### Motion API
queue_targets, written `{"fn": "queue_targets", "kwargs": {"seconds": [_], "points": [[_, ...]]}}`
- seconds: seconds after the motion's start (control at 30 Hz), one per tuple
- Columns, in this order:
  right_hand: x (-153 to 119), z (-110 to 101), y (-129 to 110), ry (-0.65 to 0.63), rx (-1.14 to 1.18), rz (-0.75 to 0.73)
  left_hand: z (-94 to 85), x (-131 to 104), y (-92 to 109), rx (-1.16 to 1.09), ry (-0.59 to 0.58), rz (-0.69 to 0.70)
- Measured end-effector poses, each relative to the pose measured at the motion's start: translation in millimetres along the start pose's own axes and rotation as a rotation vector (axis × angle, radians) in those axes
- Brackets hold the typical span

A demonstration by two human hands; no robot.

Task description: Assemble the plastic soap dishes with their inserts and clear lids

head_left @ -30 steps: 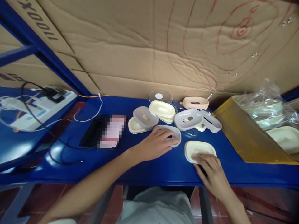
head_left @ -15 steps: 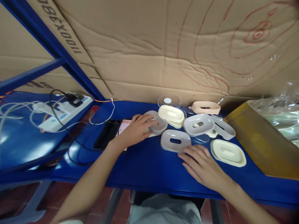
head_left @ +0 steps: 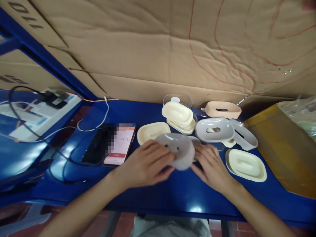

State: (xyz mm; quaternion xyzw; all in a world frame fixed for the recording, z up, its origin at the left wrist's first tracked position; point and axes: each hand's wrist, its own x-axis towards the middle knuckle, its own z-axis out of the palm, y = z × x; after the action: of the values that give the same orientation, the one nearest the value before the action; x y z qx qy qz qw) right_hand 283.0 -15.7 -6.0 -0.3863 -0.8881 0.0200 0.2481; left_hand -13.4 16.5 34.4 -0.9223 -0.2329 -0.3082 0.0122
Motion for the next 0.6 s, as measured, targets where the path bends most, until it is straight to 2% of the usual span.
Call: {"fn": "queue_targets", "kwargs": {"seconds": [0.13, 0.23, 0.4, 0.5, 0.6], "points": [[-3, 5, 4, 0.043, 0.075, 0.108, 10.2, 2, 30, -0.030, -0.094, 0.190], [-6, 5, 5, 0.078, 0.097, 0.138, 19.2, 0, 39, -0.009, -0.172, 0.223], [-5, 0, 1, -0.088, 0.024, -0.016, 26.5, -5, 59, -0.106, -0.204, 0.288], [-4, 2, 2, -0.132, 0.000, -0.011, 30.2, -10, 71, -0.145, -0.238, 0.305], [-4, 7, 7, -0.158, 0.043, 0.007, 35.7, -14, 75, -0.132, -0.258, 0.286]]}}
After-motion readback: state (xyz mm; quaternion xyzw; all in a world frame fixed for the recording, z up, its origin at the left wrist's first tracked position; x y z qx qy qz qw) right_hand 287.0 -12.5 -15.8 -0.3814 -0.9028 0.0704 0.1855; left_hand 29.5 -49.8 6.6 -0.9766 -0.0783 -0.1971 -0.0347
